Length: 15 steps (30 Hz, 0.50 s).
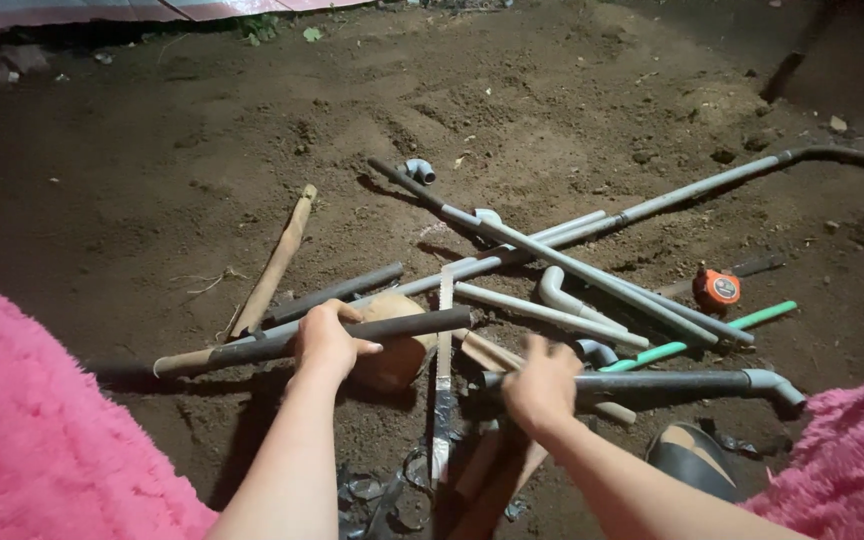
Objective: Joining PVC pipe segments and fittings together on a dirt floor using a mallet to secure the connections.
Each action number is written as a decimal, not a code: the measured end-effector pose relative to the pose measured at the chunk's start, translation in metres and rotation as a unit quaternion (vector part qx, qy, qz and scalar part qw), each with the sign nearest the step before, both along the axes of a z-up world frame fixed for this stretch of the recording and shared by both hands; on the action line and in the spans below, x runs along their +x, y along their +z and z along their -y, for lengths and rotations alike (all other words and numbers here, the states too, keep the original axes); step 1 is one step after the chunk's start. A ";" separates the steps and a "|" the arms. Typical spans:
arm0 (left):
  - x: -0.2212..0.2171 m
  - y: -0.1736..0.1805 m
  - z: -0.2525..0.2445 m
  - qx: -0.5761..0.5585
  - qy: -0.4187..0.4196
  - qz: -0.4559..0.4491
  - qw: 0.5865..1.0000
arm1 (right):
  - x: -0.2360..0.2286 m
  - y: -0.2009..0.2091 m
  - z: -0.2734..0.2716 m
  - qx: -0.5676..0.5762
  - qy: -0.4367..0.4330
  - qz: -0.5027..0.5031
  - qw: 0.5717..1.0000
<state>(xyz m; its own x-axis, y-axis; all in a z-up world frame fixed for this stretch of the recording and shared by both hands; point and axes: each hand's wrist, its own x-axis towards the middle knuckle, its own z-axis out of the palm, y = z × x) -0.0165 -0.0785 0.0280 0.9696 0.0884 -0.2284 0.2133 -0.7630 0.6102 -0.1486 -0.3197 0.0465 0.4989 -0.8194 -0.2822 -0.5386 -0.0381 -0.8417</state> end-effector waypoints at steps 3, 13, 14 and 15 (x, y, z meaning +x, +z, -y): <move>0.006 -0.009 0.001 0.018 0.003 -0.008 1.000 | 0.020 -0.054 0.007 -0.346 0.356 -0.160 0.853; -0.001 -0.006 0.001 0.012 0.008 -0.016 1.000 | 0.039 -0.120 0.017 -0.379 0.415 -0.268 0.782; 0.004 -0.013 0.001 0.010 0.005 -0.011 1.000 | 0.039 -0.117 0.017 -0.371 0.417 -0.276 0.782; 0.005 -0.016 0.000 0.011 0.007 -0.012 1.000 | 0.038 -0.115 0.012 -0.371 0.419 -0.276 0.782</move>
<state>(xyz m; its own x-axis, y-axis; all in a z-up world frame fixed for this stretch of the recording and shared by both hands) -0.0115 -0.0785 0.0119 0.9623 0.1068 -0.2502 0.2386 -0.7731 0.5877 -0.1109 -0.3322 -0.0681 0.9178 -0.3111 -0.2467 -0.3369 -0.9390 -0.0690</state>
